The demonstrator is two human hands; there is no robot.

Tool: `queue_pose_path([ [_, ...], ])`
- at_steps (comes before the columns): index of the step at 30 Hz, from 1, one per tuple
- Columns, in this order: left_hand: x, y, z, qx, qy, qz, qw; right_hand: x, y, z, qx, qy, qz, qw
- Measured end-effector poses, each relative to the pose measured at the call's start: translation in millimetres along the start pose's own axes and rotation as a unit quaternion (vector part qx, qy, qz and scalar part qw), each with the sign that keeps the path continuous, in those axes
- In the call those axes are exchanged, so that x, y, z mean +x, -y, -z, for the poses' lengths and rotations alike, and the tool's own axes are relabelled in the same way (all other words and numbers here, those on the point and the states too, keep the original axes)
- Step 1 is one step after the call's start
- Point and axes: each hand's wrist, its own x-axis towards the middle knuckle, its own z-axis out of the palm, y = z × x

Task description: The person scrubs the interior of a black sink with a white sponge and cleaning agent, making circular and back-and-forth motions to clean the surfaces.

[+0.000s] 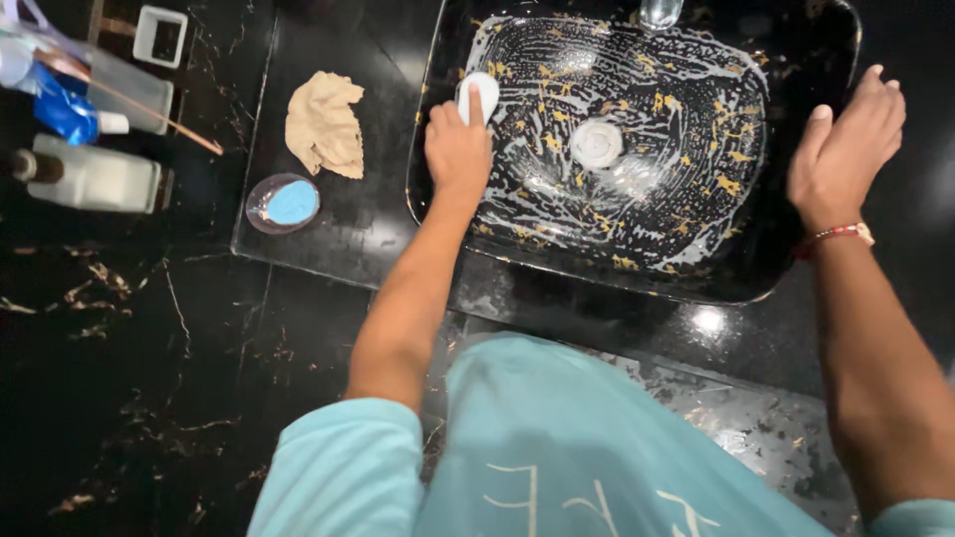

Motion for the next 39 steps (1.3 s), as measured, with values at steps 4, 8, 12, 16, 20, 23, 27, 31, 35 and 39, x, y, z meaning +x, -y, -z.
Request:
queue_pose_path([
  [4,-37.3,-5.4,27.2,0.015,0.014,0.039,0.999,-0.6,32.5,22.8,-0.105,-0.023,0.099,0.989],
  [8,-50.4,-32.6,56.5,-0.043,0.063,0.103,0.992,-1.4,110.0,25.8,0.035,0.011,0.223,0.974],
  [12,-57.0,-37.2,74.4,-0.198,0.16,0.132,0.958,-12.0,210.4,-28.0,0.17,0.095,0.24,0.951],
  [16,-58.7,3.6,77.3,-0.242,0.057,0.088,0.965,-12.8,284.8,-60.0,0.165,0.197,0.198,0.946],
  [20,-59.3,54.6,70.8,-0.339,-0.145,-0.038,0.929,-19.3,310.2,-57.7,0.118,0.201,0.21,0.95],
  [23,-60.5,58.1,64.5,-0.493,-0.15,0.041,0.856,-27.6,308.4,-44.2,0.088,0.236,0.259,0.932],
  [27,-57.3,58.4,58.1,-0.562,-0.183,0.109,0.799,-33.6,292.3,-14.6,0.103,0.311,0.259,0.909],
  [31,-63.7,56.5,58.4,-0.58,-0.172,0.123,0.786,-32.9,312.6,-23.3,0.109,0.311,0.244,0.912],
  [35,-59.9,59.5,60.0,-0.591,-0.165,0.12,0.78,-20.2,365.7,-63.6,0.132,0.211,0.231,0.94],
  [39,-62.2,59.8,57.5,-0.606,-0.165,0.121,0.769,-33.1,355.9,-50.3,0.13,0.265,0.21,0.932],
])
